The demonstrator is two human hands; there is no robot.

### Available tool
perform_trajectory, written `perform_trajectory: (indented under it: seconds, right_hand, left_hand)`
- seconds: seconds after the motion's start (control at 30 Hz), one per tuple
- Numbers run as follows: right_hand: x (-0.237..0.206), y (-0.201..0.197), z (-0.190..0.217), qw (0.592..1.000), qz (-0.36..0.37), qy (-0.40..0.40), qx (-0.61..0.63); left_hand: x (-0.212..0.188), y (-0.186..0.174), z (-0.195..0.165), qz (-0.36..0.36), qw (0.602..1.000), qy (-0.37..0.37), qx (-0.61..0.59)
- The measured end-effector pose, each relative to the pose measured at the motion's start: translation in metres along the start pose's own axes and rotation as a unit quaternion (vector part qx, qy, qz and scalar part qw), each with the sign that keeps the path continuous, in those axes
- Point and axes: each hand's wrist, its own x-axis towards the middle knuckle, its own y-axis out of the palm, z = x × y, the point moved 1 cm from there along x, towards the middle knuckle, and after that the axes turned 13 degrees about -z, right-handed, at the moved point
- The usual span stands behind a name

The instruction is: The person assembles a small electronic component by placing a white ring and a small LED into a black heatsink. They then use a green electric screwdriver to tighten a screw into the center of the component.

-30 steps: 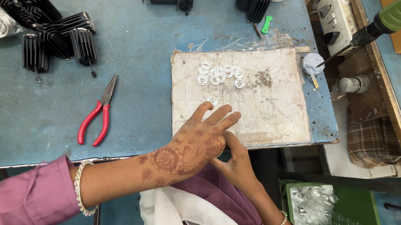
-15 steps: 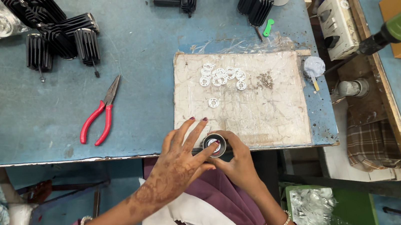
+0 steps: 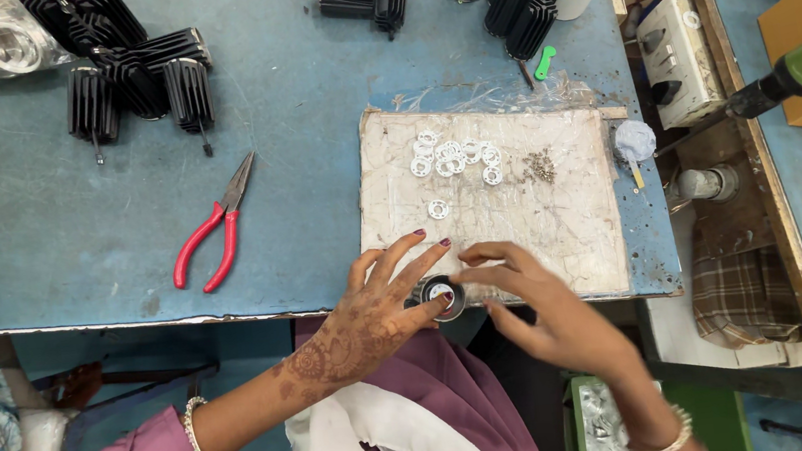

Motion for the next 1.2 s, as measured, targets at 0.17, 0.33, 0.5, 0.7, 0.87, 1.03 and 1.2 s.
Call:
perform_trajectory:
  seconds: [0.17, 0.33, 0.5, 0.7, 0.87, 1.03, 1.2]
  right_hand:
    - [0.032, -0.010, 0.014, 0.987, 0.082, -0.055, -0.130]
    - [0.047, -0.005, 0.019, 0.974, 0.115, -0.105, -0.165]
    - [0.048, -0.012, 0.024, 0.953, 0.135, -0.173, -0.209]
    - [0.048, -0.007, 0.026, 0.926, 0.150, -0.169, -0.303]
    - [0.046, 0.005, 0.025, 0.883, 0.164, -0.210, -0.387]
    - [0.048, 0.012, 0.022, 0.869, 0.180, -0.199, -0.415]
    - [0.048, 0.011, 0.022, 0.876, 0.189, -0.187, -0.402]
  left_hand:
    - [0.000, 0.001, -0.001, -0.010, 0.999, 0.003, 0.035]
    - [0.002, 0.006, -0.004, -0.022, 0.999, -0.008, 0.049]
    - [0.005, 0.006, -0.005, -0.030, 0.998, -0.006, 0.062]
    - [0.012, 0.000, -0.007, -0.008, 0.996, 0.005, 0.089]
    - [0.015, -0.003, -0.007, 0.007, 0.995, 0.026, 0.091]
    - [0.007, 0.006, -0.002, 0.019, 0.999, -0.042, -0.025]
    - [-0.009, 0.033, 0.009, 0.047, 0.883, -0.318, -0.341]
